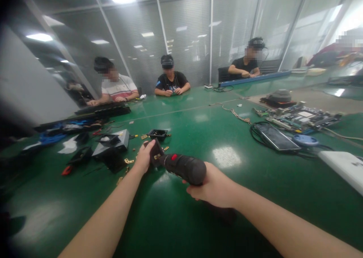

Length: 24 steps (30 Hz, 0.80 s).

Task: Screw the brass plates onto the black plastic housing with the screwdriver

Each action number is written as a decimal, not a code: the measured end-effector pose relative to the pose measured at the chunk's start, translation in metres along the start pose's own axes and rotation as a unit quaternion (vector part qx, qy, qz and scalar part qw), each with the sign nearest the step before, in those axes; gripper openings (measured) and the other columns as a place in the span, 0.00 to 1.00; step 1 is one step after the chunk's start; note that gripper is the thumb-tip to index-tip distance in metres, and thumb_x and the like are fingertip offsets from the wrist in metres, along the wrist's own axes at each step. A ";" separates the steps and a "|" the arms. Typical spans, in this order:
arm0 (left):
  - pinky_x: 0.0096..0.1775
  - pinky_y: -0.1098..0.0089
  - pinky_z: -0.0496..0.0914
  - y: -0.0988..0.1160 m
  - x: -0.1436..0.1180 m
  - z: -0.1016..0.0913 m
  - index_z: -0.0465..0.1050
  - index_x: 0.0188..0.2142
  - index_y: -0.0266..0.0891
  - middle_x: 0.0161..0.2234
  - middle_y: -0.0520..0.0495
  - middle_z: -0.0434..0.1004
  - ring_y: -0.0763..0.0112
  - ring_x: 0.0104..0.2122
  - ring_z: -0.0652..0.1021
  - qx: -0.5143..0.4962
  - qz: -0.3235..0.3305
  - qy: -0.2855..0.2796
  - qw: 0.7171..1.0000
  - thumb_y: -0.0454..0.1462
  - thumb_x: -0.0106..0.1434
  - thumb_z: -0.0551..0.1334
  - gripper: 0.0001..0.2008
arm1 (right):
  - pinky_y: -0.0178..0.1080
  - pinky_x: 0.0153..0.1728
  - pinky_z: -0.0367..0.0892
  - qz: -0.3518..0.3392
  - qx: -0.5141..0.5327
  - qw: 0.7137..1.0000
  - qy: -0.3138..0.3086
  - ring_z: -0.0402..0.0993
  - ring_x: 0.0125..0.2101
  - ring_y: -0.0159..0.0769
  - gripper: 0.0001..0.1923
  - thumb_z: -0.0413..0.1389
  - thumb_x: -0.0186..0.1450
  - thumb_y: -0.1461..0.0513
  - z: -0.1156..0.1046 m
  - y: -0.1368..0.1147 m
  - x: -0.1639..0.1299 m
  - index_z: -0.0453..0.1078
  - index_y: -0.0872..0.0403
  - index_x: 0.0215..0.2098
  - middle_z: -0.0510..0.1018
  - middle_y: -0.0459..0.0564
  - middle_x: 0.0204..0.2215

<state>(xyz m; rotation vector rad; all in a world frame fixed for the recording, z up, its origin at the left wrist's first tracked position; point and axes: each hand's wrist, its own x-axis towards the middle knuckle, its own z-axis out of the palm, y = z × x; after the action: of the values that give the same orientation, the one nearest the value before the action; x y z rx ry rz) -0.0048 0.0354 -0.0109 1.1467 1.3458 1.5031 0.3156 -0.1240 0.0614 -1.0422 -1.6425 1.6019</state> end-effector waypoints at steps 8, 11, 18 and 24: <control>0.45 0.58 0.85 0.001 -0.008 0.013 0.82 0.45 0.40 0.42 0.40 0.91 0.56 0.39 0.88 -0.085 -0.033 -0.014 0.996 0.79 0.51 0.79 0.47 | 0.43 0.36 0.76 -0.062 -0.065 0.996 0.010 0.77 0.34 0.43 0.20 0.73 0.64 0.61 0.006 -0.011 -0.011 0.87 0.50 0.55 0.86 0.49 0.37; 0.44 0.61 0.83 0.001 -0.012 0.019 0.80 0.43 0.41 0.39 0.45 0.88 0.58 0.40 0.86 -0.093 -0.026 0.040 0.994 0.79 0.51 0.79 0.46 | 0.44 0.41 0.78 -0.053 -0.071 0.996 -0.005 0.77 0.37 0.44 0.14 0.77 0.63 0.57 0.007 -0.021 -0.014 0.84 0.51 0.44 0.85 0.48 0.37; 0.42 0.59 0.84 0.012 -0.020 0.024 0.83 0.44 0.39 0.39 0.43 0.89 0.55 0.39 0.88 -0.104 -0.104 0.050 0.988 0.74 0.50 0.83 0.44 | 0.42 0.41 0.79 -0.012 -0.033 0.998 -0.056 0.80 0.38 0.42 0.22 0.81 0.64 0.53 -0.005 -0.020 -0.016 0.85 0.51 0.51 0.85 0.49 0.41; 0.40 0.61 0.86 0.021 -0.026 0.029 0.85 0.44 0.38 0.36 0.41 0.90 0.55 0.36 0.90 -0.115 -0.142 0.027 0.983 0.65 0.60 0.84 0.35 | 0.40 0.37 0.85 0.036 0.087 0.989 -0.116 0.83 0.34 0.35 0.45 0.88 0.62 0.50 -0.034 0.012 -0.007 0.80 0.50 0.72 0.84 0.51 0.49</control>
<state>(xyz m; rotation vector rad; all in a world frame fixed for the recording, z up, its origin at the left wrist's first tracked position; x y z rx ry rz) 0.0306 0.0162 0.0078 0.7396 1.2727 1.4428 0.3499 -0.1135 0.0525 -0.8606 -1.5913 1.9379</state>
